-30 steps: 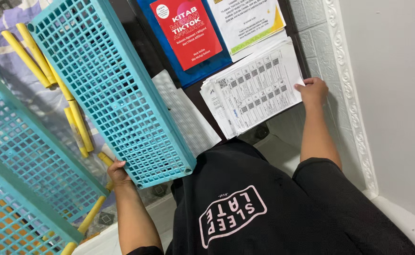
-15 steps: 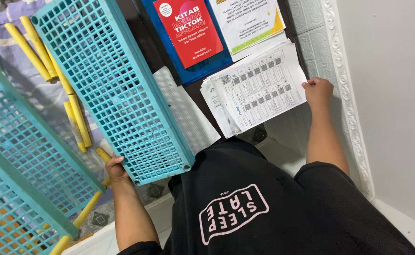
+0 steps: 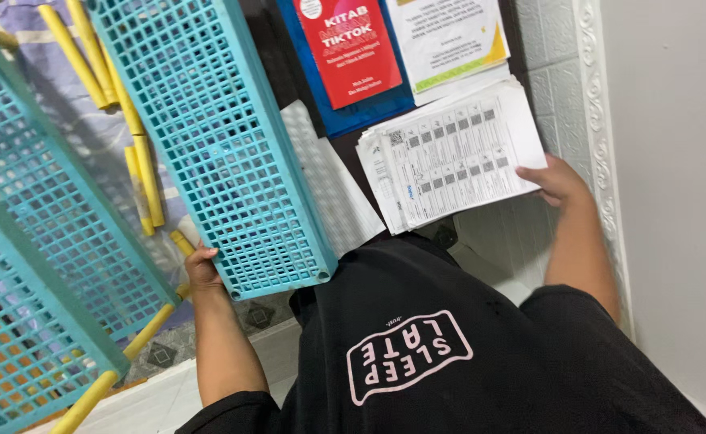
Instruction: The person assembles a light blue plastic shelving unit by inserting yellow plastic poles into the grid holes of the shelves. They handle the shelves and poles, aligning and pushing the poles into place to form the structure.
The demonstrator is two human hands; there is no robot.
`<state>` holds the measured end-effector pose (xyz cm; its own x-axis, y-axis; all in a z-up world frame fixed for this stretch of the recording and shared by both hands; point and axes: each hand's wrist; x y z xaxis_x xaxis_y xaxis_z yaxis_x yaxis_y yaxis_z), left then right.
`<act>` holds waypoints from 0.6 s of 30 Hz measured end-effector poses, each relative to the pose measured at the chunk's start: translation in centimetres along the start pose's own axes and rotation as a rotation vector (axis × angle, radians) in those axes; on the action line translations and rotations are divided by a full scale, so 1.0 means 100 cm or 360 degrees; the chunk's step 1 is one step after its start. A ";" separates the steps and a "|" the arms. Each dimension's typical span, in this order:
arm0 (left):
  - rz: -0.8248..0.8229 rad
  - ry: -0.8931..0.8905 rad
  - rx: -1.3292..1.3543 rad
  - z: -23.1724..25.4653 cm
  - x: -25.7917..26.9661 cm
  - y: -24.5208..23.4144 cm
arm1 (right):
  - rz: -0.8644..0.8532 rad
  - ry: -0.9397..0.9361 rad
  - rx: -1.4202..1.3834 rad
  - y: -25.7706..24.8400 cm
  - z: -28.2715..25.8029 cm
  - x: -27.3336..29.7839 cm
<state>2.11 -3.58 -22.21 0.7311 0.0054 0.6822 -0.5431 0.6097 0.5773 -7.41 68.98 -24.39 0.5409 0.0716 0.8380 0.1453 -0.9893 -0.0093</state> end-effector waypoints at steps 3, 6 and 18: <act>-0.0039 -0.0017 0.0036 0.000 0.002 -0.001 | -0.0082 -0.0178 -0.0006 -0.013 -0.010 0.022; -0.0068 -0.0014 0.0068 -0.003 -0.003 -0.004 | 0.0028 -0.0368 -0.0066 -0.026 -0.031 0.052; -0.0149 -0.0064 0.0132 -0.003 -0.008 -0.010 | 0.0299 -0.0819 -0.1297 0.189 -0.103 -0.049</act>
<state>2.20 -3.93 -23.43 0.7639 -0.0814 0.6402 -0.5068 0.5385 0.6732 -15.86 48.60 -23.10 0.8197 -0.2406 0.5199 -0.4919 -0.7608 0.4234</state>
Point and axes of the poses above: each hand's wrist, its own x-axis away from the middle knuckle, its own y-axis out of the palm, z = x × y, and after that the axes turned 8 degrees about x, right-handed
